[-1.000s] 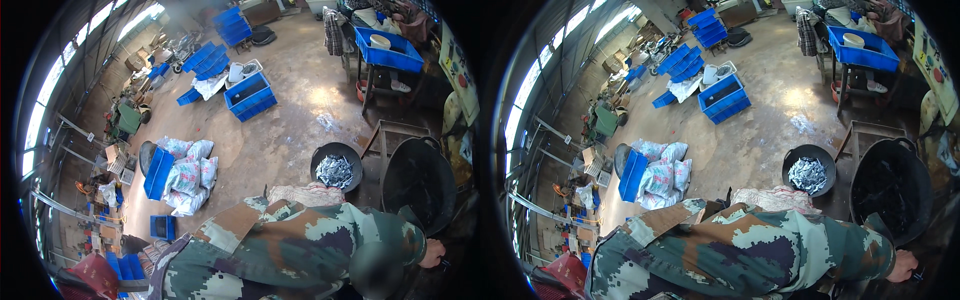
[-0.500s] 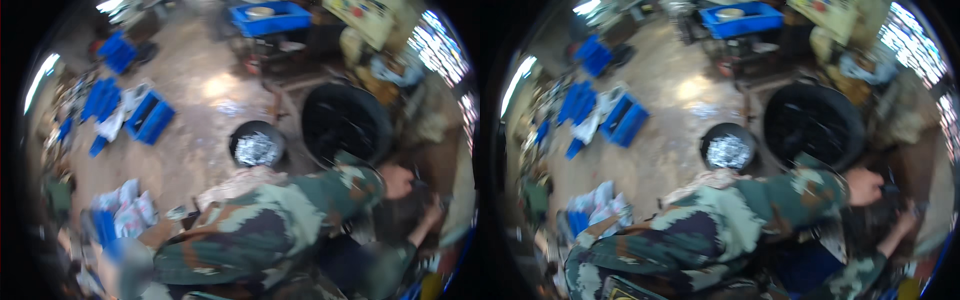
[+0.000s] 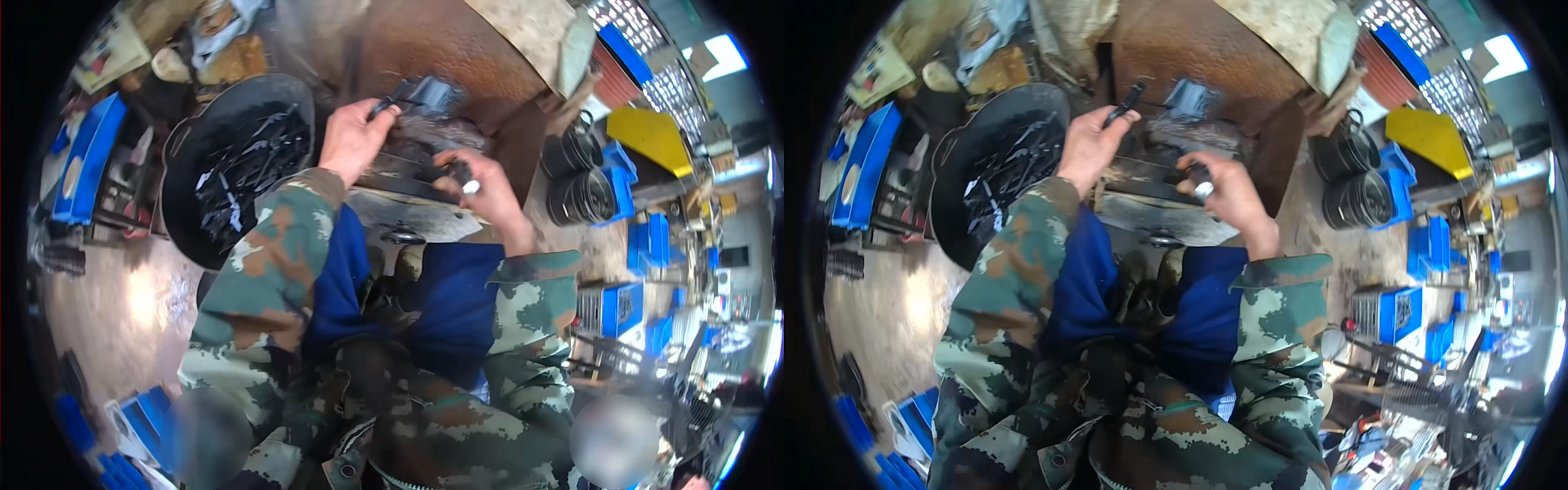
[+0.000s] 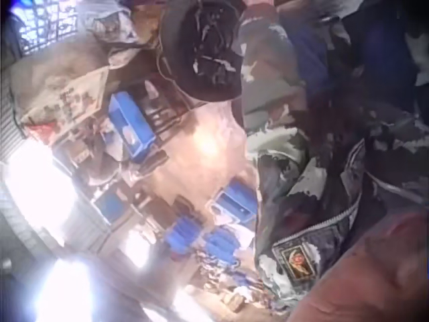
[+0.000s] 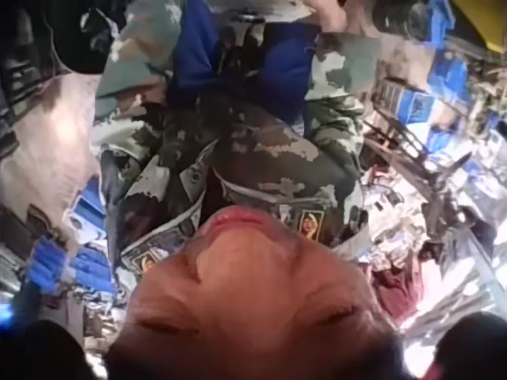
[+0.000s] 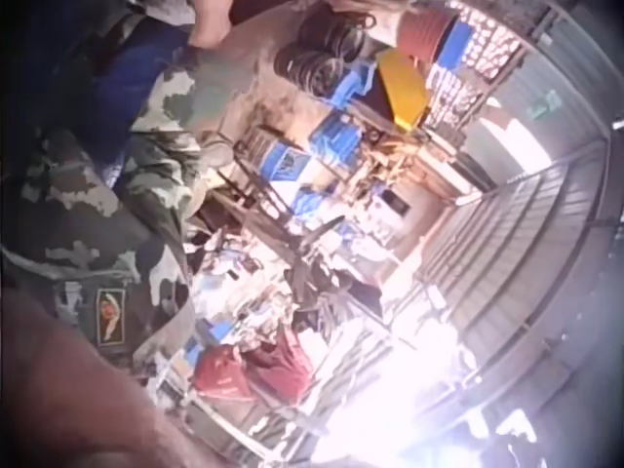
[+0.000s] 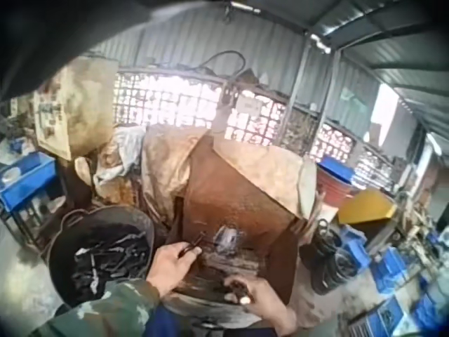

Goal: Assembling small metal components using a jig and manual tools on a workbench.

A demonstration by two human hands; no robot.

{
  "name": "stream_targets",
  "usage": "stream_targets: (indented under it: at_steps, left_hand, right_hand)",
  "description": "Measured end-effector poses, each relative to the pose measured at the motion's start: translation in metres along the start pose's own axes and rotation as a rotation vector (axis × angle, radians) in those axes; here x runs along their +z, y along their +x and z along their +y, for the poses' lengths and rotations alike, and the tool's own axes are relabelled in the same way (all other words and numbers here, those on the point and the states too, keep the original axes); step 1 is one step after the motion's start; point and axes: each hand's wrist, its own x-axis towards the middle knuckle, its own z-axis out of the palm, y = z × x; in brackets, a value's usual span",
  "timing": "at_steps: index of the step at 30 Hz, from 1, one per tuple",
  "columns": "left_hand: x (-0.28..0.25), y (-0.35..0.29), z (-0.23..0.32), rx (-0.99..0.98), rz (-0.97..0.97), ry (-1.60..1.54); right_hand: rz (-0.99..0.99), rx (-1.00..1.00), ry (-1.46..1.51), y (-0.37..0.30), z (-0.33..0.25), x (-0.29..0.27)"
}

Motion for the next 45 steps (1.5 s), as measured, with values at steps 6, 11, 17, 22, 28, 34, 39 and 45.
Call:
stream_targets:
  at_steps: [6, 11, 17, 22, 28, 34, 39, 45]
  left_hand:
    - [0.009, 0.030, 0.020, -0.032, -0.155, 0.097]
    - [0.026, 0.058, 0.020, 0.041, -0.233, 0.362]
    - [0.038, 0.062, -0.011, 0.043, -0.427, 0.654]
    - [0.037, 0.076, -0.048, 0.037, -0.546, 0.491]
    - [0.040, 0.081, -0.060, 0.073, -0.457, 0.509]
    - [0.045, 0.070, -0.003, -0.058, -0.473, 0.088]
    - [0.045, 0.047, 0.025, -0.202, -0.523, -0.247]
    - [0.039, 0.047, 0.019, -0.283, -0.534, -0.335]
  right_hand:
    - [-0.141, -0.146, -0.421, -0.023, 0.022, 0.025]
    - [-0.140, -0.025, -0.113, -0.008, 0.016, 0.005]
    - [0.214, 0.317, 0.268, 0.009, 0.017, -0.027]
    - [0.352, 0.349, 0.377, 0.015, 0.023, -0.039]
    - [0.414, 0.344, 0.616, 0.030, 0.018, -0.030]
    - [0.514, 0.318, 0.829, 0.045, 0.016, -0.017]
    - [0.524, 0.197, 0.882, 0.056, 0.002, -0.001]
    - [0.557, 0.211, 0.886, 0.061, -0.005, 0.006]
